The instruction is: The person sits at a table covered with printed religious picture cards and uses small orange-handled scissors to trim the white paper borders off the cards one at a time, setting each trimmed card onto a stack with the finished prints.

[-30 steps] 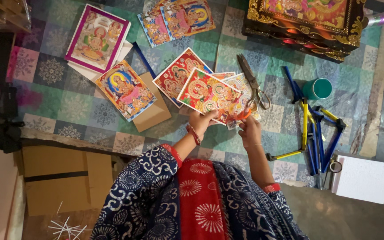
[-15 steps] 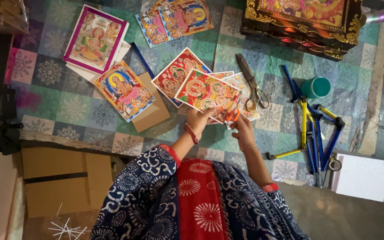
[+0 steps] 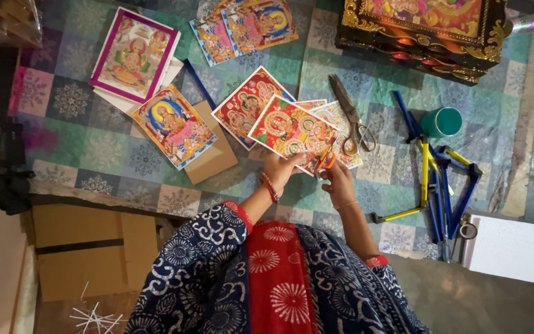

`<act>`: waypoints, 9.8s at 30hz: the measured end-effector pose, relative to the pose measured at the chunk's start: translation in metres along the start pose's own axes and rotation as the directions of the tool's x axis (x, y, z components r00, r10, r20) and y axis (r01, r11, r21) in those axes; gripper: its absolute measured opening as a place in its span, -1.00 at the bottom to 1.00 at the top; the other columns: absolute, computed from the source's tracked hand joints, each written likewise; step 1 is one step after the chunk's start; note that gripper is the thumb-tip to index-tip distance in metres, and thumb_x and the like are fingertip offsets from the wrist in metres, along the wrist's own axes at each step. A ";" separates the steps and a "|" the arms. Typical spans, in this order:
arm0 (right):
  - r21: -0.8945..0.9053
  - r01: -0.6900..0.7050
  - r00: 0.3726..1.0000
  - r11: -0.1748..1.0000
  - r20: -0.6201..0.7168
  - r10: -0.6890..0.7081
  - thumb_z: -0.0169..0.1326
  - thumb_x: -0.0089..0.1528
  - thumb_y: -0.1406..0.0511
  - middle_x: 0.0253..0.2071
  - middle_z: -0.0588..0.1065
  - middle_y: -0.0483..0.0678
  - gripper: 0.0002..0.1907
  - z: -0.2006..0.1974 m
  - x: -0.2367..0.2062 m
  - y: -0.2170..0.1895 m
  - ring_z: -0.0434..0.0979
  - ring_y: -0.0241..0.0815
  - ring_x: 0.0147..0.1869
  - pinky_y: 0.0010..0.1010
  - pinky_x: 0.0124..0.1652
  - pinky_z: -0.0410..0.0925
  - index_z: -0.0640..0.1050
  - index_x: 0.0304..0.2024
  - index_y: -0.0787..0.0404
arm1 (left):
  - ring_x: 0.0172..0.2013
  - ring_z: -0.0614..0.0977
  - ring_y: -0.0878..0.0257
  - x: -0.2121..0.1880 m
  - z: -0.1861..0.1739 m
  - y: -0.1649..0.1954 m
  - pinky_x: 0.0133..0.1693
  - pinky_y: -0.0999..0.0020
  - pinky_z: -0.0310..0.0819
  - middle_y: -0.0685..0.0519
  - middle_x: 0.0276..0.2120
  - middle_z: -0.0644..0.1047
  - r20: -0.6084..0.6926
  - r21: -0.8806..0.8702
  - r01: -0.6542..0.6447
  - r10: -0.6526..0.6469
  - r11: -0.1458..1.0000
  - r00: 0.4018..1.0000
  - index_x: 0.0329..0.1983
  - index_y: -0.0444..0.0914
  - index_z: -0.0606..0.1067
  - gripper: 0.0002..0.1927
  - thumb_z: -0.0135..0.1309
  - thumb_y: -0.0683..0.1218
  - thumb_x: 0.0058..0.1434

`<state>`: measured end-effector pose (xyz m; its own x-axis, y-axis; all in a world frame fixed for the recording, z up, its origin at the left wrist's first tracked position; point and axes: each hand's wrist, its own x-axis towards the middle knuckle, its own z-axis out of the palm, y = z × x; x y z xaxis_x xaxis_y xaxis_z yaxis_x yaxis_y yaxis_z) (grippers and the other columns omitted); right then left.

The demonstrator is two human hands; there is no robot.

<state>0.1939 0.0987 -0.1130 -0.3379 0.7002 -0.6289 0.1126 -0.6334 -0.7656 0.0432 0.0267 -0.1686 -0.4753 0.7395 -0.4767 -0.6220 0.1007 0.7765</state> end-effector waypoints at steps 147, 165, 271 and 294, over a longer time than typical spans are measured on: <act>-0.166 -0.055 0.955 0.985 0.280 0.100 0.09 0.28 -0.04 -0.48 0.32 -0.34 -0.62 0.004 -0.010 0.011 0.09 -0.55 -0.49 -0.64 -0.59 -0.10 0.57 -0.31 0.10 | -0.32 0.71 0.26 0.035 -0.003 0.016 -0.30 0.51 0.64 -0.02 -0.31 0.67 0.028 -0.044 0.299 -0.298 0.953 0.954 -0.22 -0.42 0.63 -0.79 0.27 -0.18 0.13; -0.167 -0.045 0.966 0.985 0.245 0.085 0.12 0.30 0.01 -0.44 0.40 -0.33 -0.67 0.008 -0.011 0.014 0.16 -0.54 -0.47 -0.64 -0.55 -0.01 0.58 -0.29 0.11 | -0.36 0.70 0.24 0.036 -0.003 0.016 -0.33 0.47 0.66 -0.04 -0.35 0.66 0.028 -0.064 0.280 -0.278 0.958 0.960 -0.25 -0.41 0.61 -0.82 0.28 -0.21 0.11; -0.185 -0.017 0.978 0.983 0.199 0.055 0.08 0.29 0.01 -0.45 0.37 -0.35 -0.67 0.015 -0.010 0.014 0.15 -0.54 -0.46 -0.63 -0.55 0.00 0.57 -0.28 0.11 | -0.39 0.70 0.24 0.026 -0.002 -0.002 -0.30 0.44 0.62 -0.04 -0.35 0.66 0.059 -0.042 0.286 -0.283 0.957 0.957 -0.25 -0.40 0.61 -0.84 0.24 -0.18 0.19; -0.148 -0.043 0.985 0.988 0.160 0.066 0.08 0.29 0.02 -0.46 0.35 -0.35 -0.69 0.016 -0.007 0.014 0.18 -0.53 -0.45 -0.62 -0.54 0.03 0.59 -0.26 0.09 | -0.33 0.72 0.21 0.021 -0.004 -0.006 -0.21 0.39 0.65 -0.05 -0.33 0.67 0.112 -0.015 0.263 -0.260 0.965 0.959 -0.26 -0.41 0.60 -0.86 0.20 -0.19 0.22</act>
<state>0.1826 0.0794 -0.1172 -0.4749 0.5948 -0.6487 0.2638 -0.6070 -0.7497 0.0343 0.0387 -0.1855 -0.2243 0.7576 -0.6130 -0.7343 0.2822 0.6174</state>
